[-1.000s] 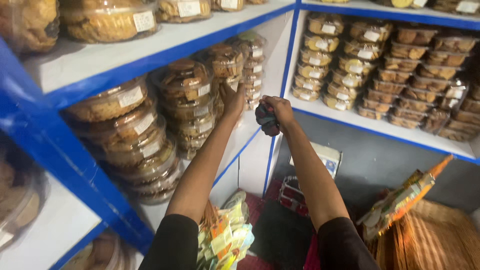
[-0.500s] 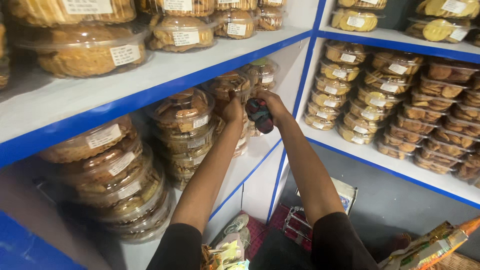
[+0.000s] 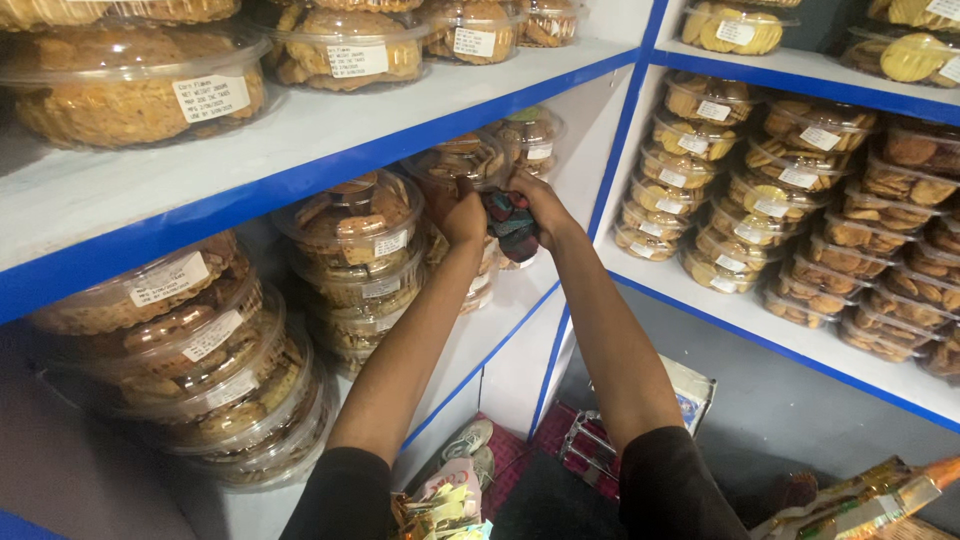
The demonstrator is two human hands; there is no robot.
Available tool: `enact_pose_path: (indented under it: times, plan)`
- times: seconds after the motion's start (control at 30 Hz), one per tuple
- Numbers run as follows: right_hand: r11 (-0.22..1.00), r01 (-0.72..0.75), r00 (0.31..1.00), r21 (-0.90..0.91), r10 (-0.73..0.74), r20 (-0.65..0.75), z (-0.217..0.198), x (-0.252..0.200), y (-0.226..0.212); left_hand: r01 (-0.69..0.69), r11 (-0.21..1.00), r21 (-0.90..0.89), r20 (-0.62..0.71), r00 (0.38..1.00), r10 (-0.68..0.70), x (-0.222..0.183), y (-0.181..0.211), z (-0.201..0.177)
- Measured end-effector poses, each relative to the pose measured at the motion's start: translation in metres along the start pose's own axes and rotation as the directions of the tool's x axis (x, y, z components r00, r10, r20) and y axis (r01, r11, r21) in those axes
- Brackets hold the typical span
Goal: The person picks up containers of cookies from a shelf, places them onto a scale, and then returns them to the shelf.
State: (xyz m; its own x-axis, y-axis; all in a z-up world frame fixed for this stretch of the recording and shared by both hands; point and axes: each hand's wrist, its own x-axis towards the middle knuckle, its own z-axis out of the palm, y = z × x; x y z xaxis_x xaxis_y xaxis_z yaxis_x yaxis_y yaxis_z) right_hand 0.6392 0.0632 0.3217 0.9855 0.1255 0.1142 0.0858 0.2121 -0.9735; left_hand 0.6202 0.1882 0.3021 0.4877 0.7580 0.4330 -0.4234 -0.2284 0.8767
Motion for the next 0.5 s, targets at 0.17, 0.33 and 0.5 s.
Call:
enact_pose_path:
  times: [0.17,0.33,0.5]
  plan:
    - [0.996,0.087,0.996,0.034,-0.088,0.031,0.013,-0.044,-0.024,0.167,0.973,-0.161,0.239,0.963,-0.126,-0.017,0.044,-0.037]
    - [0.986,0.163,0.986,0.032,-0.161,-0.043,0.019,-0.104,-0.056,-0.033,0.952,-0.303,0.103,0.992,0.067,-0.043,0.021,-0.014]
    - [0.984,0.179,0.98,0.012,-0.178,-0.089,-0.011,-0.139,-0.032,-0.007,0.963,-0.271,0.145,0.988,0.048,-0.073,0.044,-0.053]
